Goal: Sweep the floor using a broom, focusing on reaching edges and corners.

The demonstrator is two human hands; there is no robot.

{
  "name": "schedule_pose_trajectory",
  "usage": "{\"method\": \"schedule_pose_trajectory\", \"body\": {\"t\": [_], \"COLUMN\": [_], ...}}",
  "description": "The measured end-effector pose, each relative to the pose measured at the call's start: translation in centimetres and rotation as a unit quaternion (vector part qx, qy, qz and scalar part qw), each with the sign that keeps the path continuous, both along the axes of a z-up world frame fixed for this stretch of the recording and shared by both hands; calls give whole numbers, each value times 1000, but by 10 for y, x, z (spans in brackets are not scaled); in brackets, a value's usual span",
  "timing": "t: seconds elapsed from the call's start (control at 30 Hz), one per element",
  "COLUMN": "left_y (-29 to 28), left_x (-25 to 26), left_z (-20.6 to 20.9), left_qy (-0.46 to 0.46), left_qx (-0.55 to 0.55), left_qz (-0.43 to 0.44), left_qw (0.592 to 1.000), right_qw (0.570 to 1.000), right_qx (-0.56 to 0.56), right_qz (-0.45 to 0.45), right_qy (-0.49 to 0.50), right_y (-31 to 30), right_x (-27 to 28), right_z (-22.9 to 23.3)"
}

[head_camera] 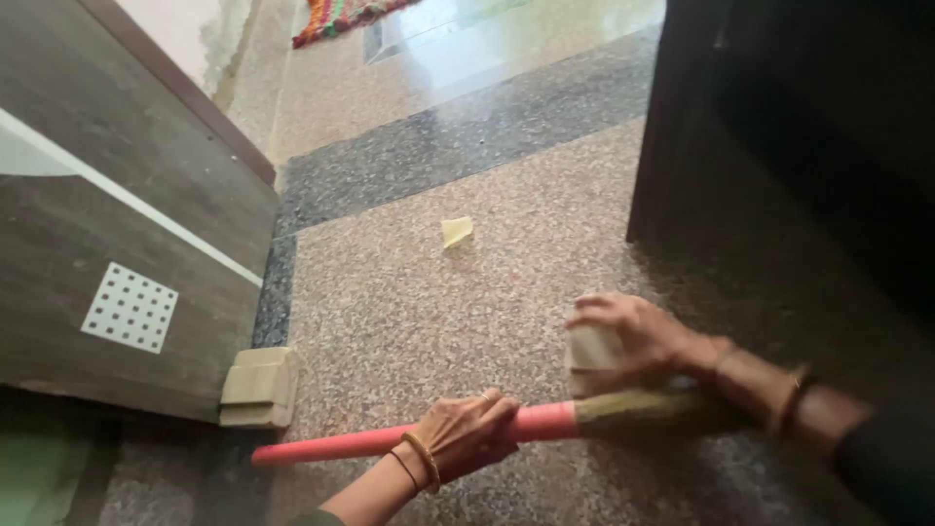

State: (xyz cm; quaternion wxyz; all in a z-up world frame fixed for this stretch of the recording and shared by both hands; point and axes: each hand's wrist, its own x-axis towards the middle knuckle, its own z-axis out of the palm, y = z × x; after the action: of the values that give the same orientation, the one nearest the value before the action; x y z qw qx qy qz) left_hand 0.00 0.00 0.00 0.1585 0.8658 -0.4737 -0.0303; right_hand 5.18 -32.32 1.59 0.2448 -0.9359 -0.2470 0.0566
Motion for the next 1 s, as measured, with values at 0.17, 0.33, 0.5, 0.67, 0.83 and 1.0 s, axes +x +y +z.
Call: {"method": "schedule_pose_trajectory", "body": {"t": [0.17,0.33,0.5,0.67,0.83,1.0], "left_y": [9,-8,-41,-77,-99,-90], "left_x": [7,14,29,40,32,12], "left_z": [4,13,21,25,38,53], "left_qy": [44,129,139,127,106,148], "left_qx": [1,78,-21,5,29,14], "left_qz": [79,174,256,260,239,227], "left_qw": [996,973,956,957,965,963], "right_qw": [955,787,704,715,724,711], "right_qx": [-180,-528,-649,-631,-627,-642], "right_qz": [5,-76,-96,-106,-113,-134], "right_qy": [-234,-308,-271,-282,-263,-253], "right_y": [1,-22,-29,-56,-79,-112], "right_x": [81,101,95,78,57,36], "right_z": [67,100,93,89,98,103]}}
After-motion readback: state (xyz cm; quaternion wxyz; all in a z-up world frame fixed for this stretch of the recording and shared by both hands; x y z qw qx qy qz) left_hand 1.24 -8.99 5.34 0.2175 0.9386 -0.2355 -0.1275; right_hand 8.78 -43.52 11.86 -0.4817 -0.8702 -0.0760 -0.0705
